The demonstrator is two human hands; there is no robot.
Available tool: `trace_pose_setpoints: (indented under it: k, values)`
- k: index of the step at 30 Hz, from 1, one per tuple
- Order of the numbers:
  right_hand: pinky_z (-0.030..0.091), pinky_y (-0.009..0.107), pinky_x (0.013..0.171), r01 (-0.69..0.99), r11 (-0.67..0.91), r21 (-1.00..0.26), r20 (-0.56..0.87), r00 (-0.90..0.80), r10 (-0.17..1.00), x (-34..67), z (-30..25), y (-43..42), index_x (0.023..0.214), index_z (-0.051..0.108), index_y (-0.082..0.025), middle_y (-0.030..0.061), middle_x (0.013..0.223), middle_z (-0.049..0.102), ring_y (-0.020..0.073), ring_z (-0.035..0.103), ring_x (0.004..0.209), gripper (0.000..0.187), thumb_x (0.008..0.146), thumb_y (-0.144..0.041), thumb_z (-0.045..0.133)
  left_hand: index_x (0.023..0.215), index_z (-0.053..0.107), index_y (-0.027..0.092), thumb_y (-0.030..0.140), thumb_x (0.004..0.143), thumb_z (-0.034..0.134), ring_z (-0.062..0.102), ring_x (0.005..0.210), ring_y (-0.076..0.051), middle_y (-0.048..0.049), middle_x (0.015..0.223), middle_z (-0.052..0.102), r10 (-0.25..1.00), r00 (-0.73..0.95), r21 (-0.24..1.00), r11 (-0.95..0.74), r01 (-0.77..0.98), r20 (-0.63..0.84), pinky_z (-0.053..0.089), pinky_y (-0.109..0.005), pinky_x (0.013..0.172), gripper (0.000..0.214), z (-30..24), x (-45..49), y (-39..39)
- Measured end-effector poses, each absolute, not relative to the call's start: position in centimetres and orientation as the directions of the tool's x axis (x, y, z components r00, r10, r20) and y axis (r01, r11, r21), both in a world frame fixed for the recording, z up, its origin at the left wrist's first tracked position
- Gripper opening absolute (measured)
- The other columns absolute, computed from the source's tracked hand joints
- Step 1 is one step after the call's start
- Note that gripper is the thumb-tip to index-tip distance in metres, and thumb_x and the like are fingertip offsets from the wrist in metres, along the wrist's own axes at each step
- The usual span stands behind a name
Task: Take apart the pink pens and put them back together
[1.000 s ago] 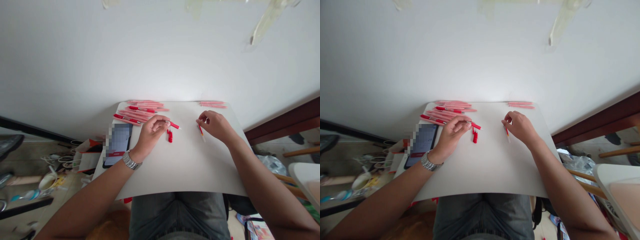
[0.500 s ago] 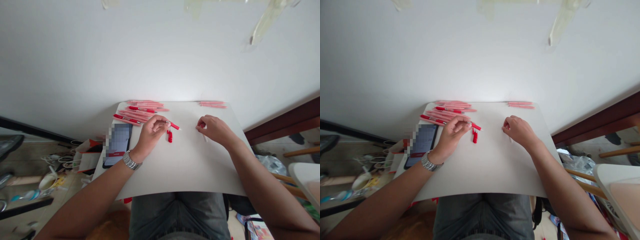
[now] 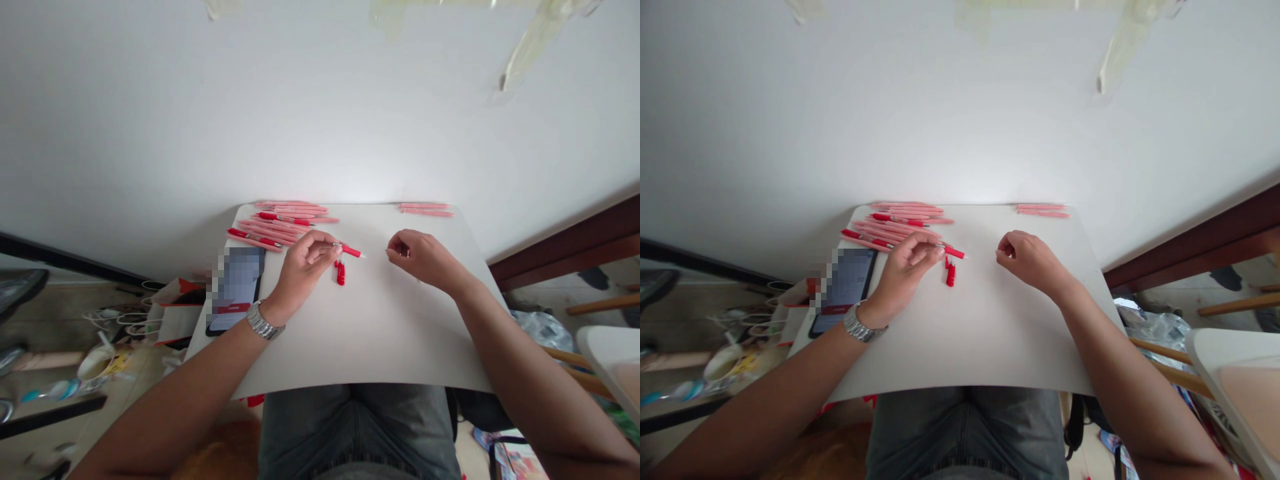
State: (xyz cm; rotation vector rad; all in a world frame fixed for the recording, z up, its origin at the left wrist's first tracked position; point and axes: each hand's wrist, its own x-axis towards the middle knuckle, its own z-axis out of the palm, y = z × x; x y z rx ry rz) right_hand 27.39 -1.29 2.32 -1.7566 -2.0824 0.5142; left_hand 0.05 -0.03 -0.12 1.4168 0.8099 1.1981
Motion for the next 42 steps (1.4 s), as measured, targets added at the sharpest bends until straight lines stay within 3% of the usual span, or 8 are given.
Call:
trace_pose_setpoints:
  k: [10,13,17,22,27,30,35,42]
  values:
    - [0.058,0.036,0.075,0.525,0.113,-0.844,0.085,-0.077,0.993,27.4,1.4,-1.0,0.097,0.072,-0.023,0.0051,0.091,0.077,0.0209,0.072,0.081,0.020,0.092,-0.042,0.073,0.105,0.071,0.022,0.034,0.091,0.083,0.074,0.104,-0.021,-0.0066,0.110,0.076,0.935,0.271,0.970,-0.201,-0.135,0.231,0.062,-0.037,0.095,0.023,-0.4,0.0,0.0]
    - [0.061,0.041,0.085,0.492,0.133,-0.860,0.126,-0.048,0.991,27.4,1.3,-0.9,0.109,0.076,-0.023,0.0068,0.098,0.078,0.0232,0.074,0.088,0.029,0.091,-0.047,0.075,0.106,0.071,0.022,0.034,0.091,0.083,0.074,0.104,-0.021,-0.0068,0.110,0.077,0.934,0.272,0.971,-0.203,-0.129,0.232,0.062,-0.038,0.095,0.023,-0.4,0.1,0.0]
    - [0.061,0.044,0.089,0.477,0.156,-0.865,0.160,-0.033,0.987,27.2,1.3,-1.0,0.106,0.077,-0.024,0.0070,0.100,0.078,0.0248,0.075,0.092,0.029,0.092,-0.050,0.075,0.106,0.070,0.022,0.034,0.091,0.083,0.074,0.101,-0.020,-0.0067,0.109,0.077,0.932,0.281,0.970,-0.196,-0.140,0.229,0.062,-0.037,0.094,0.022,-0.3,0.1,0.0]
    - [0.063,0.042,0.087,0.290,0.189,-0.938,0.174,-0.078,0.982,26.6,1.2,-1.2,0.103,0.071,-0.023,0.0066,0.098,0.076,0.0226,0.074,0.089,0.032,0.090,-0.052,0.079,0.106,0.070,0.022,0.033,0.091,0.084,0.074,0.103,-0.020,-0.0063,0.111,0.075,0.934,0.279,0.971,-0.188,-0.147,0.223,0.062,-0.036,0.095,0.023,-0.4,0.1,0.0]
    - [0.063,0.043,0.094,0.104,0.173,-0.979,0.155,-0.166,0.974,25.6,1.4,-1.8,0.103,0.068,-0.023,0.0069,0.100,0.077,0.0241,0.076,0.100,0.030,0.092,-0.048,0.080,0.104,0.069,0.021,0.032,0.092,0.083,0.074,0.104,-0.020,-0.0066,0.110,0.075,0.934,0.279,0.969,-0.182,-0.166,0.223,0.062,-0.037,0.094,0.022,-0.6,0.2,0.0]
    - [0.063,0.044,0.094,0.100,0.189,-0.977,0.172,-0.153,0.973,25.2,1.6,-2.0,0.102,0.069,-0.023,0.0069,0.106,0.076,0.0243,0.075,0.102,0.029,0.091,-0.048,0.081,0.102,0.067,0.020,0.031,0.093,0.081,0.074,0.102,-0.020,-0.0069,0.111,0.074,0.930,0.284,0.965,-0.187,-0.185,0.235,0.063,-0.037,0.092,0.020,-0.5,0.3,-0.1]
    - [0.066,0.042,0.087,0.077,0.191,-0.979,0.182,-0.107,0.977,24.7,1.8,-2.2,0.098,0.070,-0.024,0.0035,0.096,0.072,0.0223,0.074,0.095,0.026,0.091,-0.046,0.081,0.097,0.065,0.019,0.030,0.093,0.081,0.074,0.098,-0.018,-0.0056,0.111,0.073,0.927,0.284,0.963,-0.198,-0.185,0.245,0.062,-0.035,0.090,0.019,-0.2,0.4,-0.1]
    - [0.067,0.046,0.093,0.002,0.151,-0.989,0.151,-0.073,0.986,24.3,2.3,-2.6,0.100,0.068,-0.023,0.0061,0.105,0.076,0.0240,0.076,0.103,0.032,0.090,-0.050,0.081,0.097,0.063,0.020,0.029,0.094,0.080,0.075,0.096,-0.017,-0.0060,0.113,0.073,0.925,0.306,0.967,-0.172,-0.189,0.225,0.063,-0.036,0.090,0.019,-0.1,0.4,-0.2]
